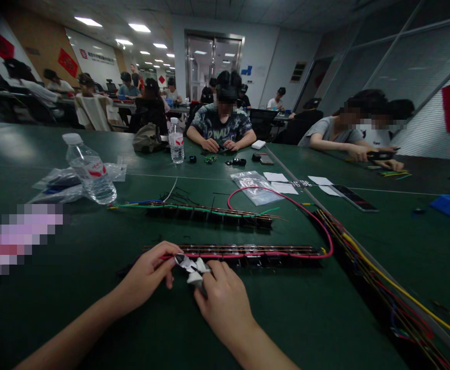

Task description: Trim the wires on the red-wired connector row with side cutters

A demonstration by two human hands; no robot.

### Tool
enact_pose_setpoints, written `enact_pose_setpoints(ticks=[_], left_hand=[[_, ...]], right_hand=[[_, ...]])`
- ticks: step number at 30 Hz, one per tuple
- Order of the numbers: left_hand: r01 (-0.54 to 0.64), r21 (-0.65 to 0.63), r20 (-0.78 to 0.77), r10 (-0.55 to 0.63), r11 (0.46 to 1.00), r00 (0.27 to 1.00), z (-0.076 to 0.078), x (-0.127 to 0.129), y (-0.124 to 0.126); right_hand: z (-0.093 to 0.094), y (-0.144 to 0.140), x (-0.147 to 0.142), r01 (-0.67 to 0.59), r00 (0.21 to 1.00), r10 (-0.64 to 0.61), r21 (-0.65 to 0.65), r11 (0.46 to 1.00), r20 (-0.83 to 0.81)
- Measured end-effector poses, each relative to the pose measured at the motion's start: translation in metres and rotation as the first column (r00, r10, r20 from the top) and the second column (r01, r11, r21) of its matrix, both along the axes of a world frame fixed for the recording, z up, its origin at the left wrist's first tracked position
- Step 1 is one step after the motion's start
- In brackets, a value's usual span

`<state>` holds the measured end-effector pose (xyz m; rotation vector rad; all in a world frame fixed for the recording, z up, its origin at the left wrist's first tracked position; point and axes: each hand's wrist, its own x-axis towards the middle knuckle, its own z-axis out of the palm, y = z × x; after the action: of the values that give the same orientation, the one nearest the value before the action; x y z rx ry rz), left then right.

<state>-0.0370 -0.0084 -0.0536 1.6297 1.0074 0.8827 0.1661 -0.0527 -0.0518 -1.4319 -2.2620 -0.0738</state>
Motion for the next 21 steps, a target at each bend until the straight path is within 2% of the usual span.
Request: enact_pose_setpoints(ticks=[21], left_hand=[[0.004, -0.001, -0.006, -0.004, 1.0, 1.0, 0.0014, -0.0008, -0.0002]], right_hand=[[0.0021, 0.0003, 0.0008, 0.027, 0.999, -0.027, -0.006, 1.0, 0.032]])
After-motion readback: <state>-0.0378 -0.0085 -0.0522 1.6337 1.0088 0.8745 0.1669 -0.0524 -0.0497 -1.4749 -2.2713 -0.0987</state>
